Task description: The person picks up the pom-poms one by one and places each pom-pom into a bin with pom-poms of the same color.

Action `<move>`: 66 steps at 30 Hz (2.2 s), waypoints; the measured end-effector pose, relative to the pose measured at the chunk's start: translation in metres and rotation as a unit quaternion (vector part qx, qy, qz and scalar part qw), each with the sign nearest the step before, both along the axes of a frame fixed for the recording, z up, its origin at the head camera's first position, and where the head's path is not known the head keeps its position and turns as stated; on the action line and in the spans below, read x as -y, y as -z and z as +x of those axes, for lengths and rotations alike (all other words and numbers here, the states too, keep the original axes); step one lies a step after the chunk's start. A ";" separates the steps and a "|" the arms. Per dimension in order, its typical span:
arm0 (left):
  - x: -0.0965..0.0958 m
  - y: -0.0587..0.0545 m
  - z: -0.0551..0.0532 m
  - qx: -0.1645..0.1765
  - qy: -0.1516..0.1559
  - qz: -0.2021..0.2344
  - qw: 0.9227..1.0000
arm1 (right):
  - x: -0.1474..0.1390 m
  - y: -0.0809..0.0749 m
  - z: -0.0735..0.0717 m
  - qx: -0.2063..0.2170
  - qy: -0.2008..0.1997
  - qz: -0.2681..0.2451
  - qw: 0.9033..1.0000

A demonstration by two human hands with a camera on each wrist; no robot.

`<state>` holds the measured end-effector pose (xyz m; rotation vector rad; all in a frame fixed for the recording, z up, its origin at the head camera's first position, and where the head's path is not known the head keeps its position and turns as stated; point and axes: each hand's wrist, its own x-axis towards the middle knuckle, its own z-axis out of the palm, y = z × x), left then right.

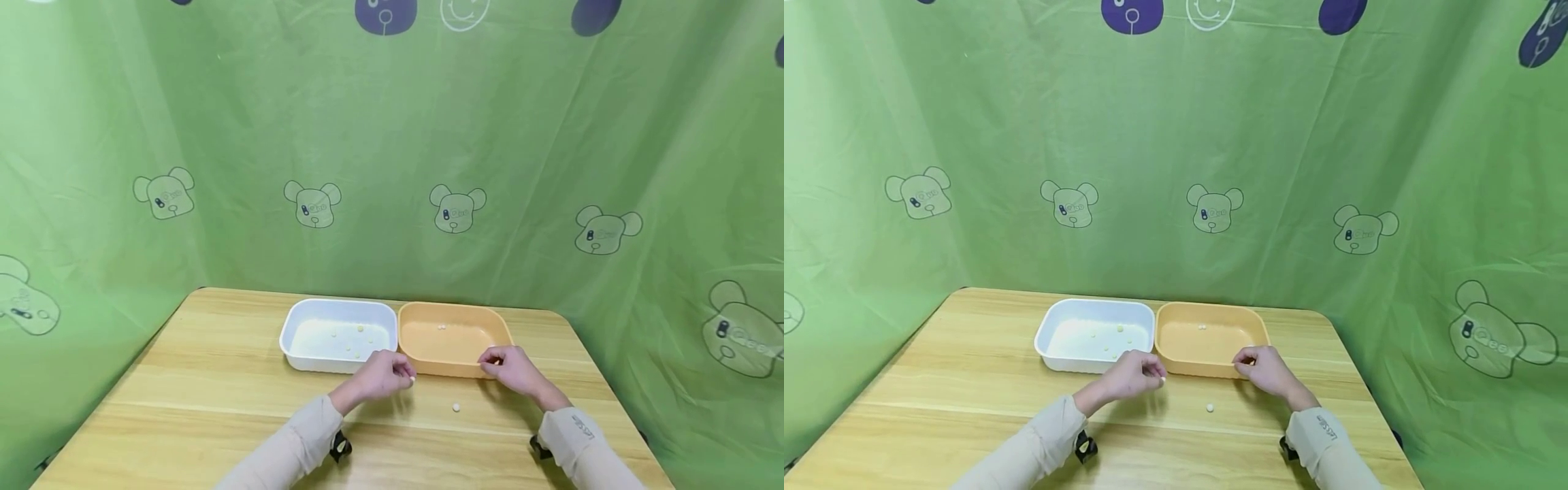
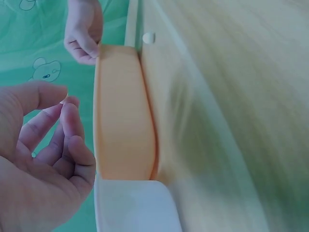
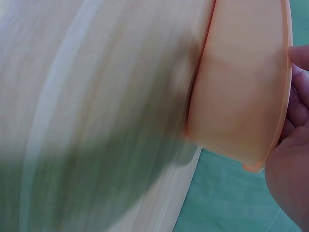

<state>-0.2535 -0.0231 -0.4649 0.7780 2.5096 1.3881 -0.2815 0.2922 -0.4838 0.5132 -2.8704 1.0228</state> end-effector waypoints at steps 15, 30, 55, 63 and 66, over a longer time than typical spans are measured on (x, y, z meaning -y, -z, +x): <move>-0.009 -0.020 -0.018 -0.045 -0.020 0.030 0.998 | -0.007 -0.003 -0.018 -0.008 -0.016 0.003 1.000; -0.005 -0.030 -0.025 -0.028 -0.056 0.037 0.997 | -0.006 -0.005 -0.016 -0.009 -0.019 0.002 1.000; 0.011 -0.049 -0.044 -0.037 -0.091 0.072 0.993 | -0.002 -0.004 0.002 -0.022 -0.015 -0.001 1.000; 0.007 -0.048 -0.052 -0.030 -0.102 0.061 0.992 | -0.004 -0.003 -0.003 -0.024 -0.022 -0.005 0.999; 0.005 -0.048 -0.055 -0.033 -0.102 0.062 0.992 | -0.005 -0.004 -0.006 -0.022 -0.024 -0.004 0.999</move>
